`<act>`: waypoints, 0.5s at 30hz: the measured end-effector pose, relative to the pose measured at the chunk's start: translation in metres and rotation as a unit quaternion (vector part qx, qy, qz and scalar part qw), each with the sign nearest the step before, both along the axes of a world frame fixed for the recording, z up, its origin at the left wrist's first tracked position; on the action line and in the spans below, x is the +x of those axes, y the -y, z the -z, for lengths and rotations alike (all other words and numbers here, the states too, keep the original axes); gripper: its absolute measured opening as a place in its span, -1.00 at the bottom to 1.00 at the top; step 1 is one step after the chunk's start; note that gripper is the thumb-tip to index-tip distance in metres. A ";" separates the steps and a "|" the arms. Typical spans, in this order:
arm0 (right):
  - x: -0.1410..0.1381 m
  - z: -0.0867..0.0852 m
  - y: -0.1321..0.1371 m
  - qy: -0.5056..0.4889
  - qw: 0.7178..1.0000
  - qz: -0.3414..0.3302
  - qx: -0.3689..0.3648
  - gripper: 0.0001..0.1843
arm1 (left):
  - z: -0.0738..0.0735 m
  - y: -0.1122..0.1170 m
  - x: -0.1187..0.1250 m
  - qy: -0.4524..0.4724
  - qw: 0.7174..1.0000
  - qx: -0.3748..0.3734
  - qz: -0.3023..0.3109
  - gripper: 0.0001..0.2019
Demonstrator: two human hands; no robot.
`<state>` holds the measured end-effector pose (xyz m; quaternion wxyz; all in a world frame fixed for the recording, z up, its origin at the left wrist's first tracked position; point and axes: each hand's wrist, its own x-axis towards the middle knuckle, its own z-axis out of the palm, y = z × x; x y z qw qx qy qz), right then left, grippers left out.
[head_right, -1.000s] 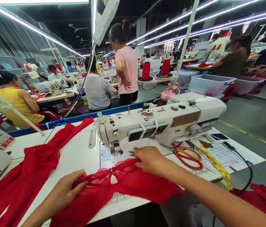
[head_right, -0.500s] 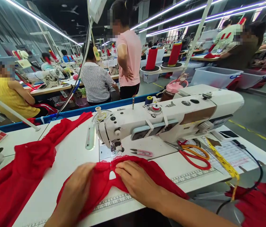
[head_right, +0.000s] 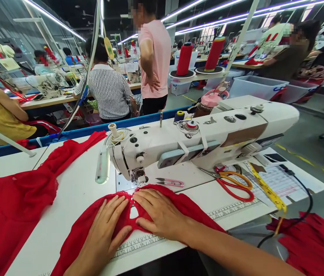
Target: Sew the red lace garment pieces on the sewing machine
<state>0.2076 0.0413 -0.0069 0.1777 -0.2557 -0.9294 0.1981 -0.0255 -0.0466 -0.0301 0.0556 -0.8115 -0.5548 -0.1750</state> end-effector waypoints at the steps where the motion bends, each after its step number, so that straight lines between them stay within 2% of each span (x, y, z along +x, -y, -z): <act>1: 0.000 -0.001 0.000 -0.003 1.000 0.001 0.006 -0.34 | 0.000 0.001 0.001 0.002 1.000 -0.001 0.002 -0.40; 3: 0.000 -0.002 0.000 -0.008 1.000 0.000 0.023 -0.39 | 0.001 0.002 0.002 0.011 1.000 0.003 0.002 -0.38; 5: -0.001 -0.005 0.001 -0.005 0.999 -0.013 0.046 -0.54 | 0.003 0.003 0.003 0.022 1.000 0.010 0.002 -0.37; 8: -0.002 -0.009 0.002 0.011 0.997 -0.031 0.075 -0.72 | 0.002 0.002 0.002 0.042 0.999 0.023 0.016 -0.47; 11: -0.003 -0.011 0.005 0.022 0.995 -0.028 0.096 -0.72 | -0.001 0.000 0.002 0.063 0.997 0.041 0.035 -0.60; 15: -0.003 -0.006 0.004 0.003 0.995 -0.022 0.094 -0.73 | -0.003 -0.003 0.001 0.056 0.995 0.053 0.066 -0.62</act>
